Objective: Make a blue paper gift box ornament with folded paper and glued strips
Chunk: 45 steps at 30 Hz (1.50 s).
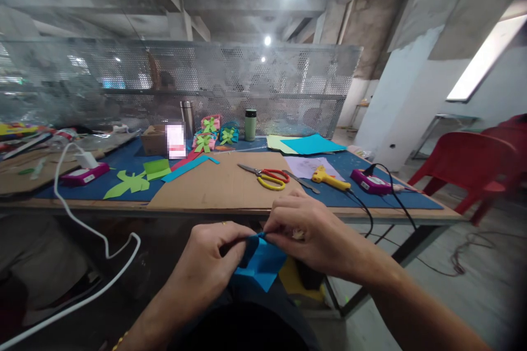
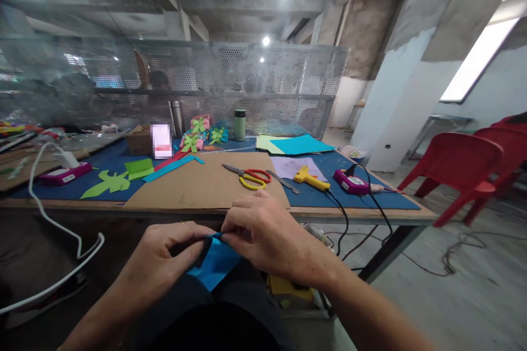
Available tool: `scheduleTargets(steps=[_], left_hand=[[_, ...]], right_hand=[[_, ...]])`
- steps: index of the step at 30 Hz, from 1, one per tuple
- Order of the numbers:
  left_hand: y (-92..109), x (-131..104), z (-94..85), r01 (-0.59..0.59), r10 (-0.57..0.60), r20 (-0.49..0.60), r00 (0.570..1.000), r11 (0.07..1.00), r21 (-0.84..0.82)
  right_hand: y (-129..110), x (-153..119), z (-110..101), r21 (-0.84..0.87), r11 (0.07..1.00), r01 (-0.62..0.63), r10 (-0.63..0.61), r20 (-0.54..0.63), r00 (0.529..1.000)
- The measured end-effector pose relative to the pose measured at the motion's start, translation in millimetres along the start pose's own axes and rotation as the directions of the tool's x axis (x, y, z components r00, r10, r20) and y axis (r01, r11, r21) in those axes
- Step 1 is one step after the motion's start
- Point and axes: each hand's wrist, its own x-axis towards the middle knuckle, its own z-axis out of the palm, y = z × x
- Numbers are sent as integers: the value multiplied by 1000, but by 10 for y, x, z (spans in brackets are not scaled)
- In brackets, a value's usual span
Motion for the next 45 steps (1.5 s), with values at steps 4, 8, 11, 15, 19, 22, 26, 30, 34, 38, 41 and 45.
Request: scheduleTargets(steps=[4,8,11,15,19,22,26,30,34,38,41,45], left_hand=[[21,-15,9,-23,23,6,1000,999,41],[41,-21,16,-25,24,17,1000,999,44],[47,-24,20,-18,17,29,999,999,39],[41,-21,23,-4,4,24,1000,1000,27],[14,-8,37,1,-2,28,1000,999,46],[-6,6,54,2,-3,37,999,1000,30],[14,18,64,-12,13,56,998,1000,-10],[72,12,68,7,-5,80,997,1000,-27],[86,20,69,17,-15,77,997,1000,-22],[65,30,63,22,-19,67,998,999,-33],[49,32,63,25,-21,79,997,998,-54],[41,27,68,19,-14,84,996,998,-55]], right_hand=[[-18,23,8,-20,1000,-9,9,4,1000],[-46,42,-10,-22,1000,18,-18,-5,1000],[-53,52,-24,-5,999,48,-48,17,999],[-46,50,-19,-11,999,42,-42,16,999],[-60,44,-20,-24,1000,9,-9,37,999],[-76,53,-31,-33,999,14,-13,48,999],[-66,72,-50,-47,998,52,-47,89,995],[-23,61,-52,-27,995,98,-94,124,988],[20,41,-29,29,993,111,-114,113,987],[41,31,-31,49,997,57,-62,107,992],[44,19,-48,36,999,36,-40,120,992],[25,15,-53,14,998,57,-59,137,989]])
